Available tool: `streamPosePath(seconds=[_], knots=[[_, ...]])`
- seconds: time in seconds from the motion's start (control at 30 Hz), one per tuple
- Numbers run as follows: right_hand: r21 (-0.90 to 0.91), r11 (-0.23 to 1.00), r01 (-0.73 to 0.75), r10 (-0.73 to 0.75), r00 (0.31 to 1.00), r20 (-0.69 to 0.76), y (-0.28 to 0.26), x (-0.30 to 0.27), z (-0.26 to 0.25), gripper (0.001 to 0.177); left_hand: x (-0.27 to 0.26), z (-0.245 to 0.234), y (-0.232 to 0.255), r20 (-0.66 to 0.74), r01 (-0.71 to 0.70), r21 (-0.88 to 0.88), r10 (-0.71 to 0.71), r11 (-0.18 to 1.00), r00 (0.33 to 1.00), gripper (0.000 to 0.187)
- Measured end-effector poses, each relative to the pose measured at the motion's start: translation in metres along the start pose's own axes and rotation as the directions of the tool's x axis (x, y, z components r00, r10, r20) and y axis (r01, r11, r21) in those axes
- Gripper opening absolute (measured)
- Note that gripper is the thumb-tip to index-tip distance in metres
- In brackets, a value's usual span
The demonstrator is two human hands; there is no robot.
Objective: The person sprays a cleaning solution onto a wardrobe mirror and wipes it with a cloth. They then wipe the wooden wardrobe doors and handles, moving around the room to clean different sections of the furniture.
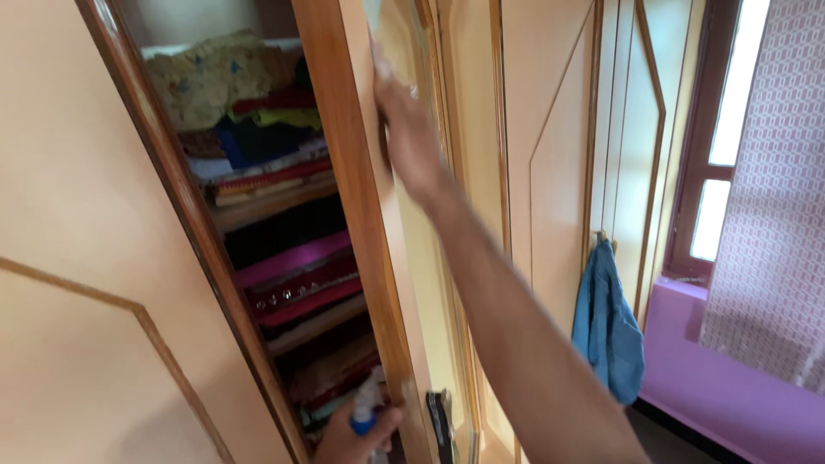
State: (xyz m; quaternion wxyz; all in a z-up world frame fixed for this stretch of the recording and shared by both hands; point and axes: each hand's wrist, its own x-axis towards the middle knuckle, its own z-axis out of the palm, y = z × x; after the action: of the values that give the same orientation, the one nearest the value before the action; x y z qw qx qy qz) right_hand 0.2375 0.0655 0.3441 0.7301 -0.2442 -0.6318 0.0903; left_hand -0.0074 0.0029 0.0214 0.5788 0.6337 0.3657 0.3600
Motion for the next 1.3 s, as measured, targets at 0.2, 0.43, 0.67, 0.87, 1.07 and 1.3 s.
streamPosePath(seconds=[0.2, 0.43, 0.67, 0.87, 1.07, 1.3], knots=[[-0.596, 0.718, 0.360, -0.332, 0.929, 0.162, 0.204, -0.188, -0.032, 0.054, -0.004, -0.008, 0.127, -0.126, -0.253, 0.117, 0.268, 0.960, 0.955, 0.056], [0.316, 0.492, -0.811, 0.855, 0.519, 0.001, 0.301, -0.386, -0.052, 0.053, -0.009, 0.001, 0.233, -0.161, -0.485, 0.190, 0.514, 0.854, 0.842, 0.041], [0.308, 0.835, -0.457, 0.519, 0.840, -0.161, 0.280, -0.150, -0.051, 0.057, -0.011, 0.002, 0.247, -0.173, -0.361, 0.225, 0.402, 0.905, 0.899, 0.038], [0.172, 0.964, -0.203, 0.202, 0.979, 0.025, 0.061, 0.116, -0.024, 0.058, -0.016, 0.009, 0.244, -0.184, -0.345, 0.253, 0.395, 0.904, 0.900, 0.047], [0.163, 0.963, 0.213, -0.236, 0.961, 0.141, 0.089, 0.155, -0.039, 0.040, -0.019, 0.016, 0.249, -0.252, -0.221, 0.278, 0.293, 0.935, 0.922, 0.048], [0.292, 0.863, -0.412, 0.417, 0.908, 0.049, 0.378, -0.125, -0.104, 0.041, -0.019, 0.015, 0.243, -0.251, -0.251, 0.286, 0.325, 0.925, 0.912, 0.048]])
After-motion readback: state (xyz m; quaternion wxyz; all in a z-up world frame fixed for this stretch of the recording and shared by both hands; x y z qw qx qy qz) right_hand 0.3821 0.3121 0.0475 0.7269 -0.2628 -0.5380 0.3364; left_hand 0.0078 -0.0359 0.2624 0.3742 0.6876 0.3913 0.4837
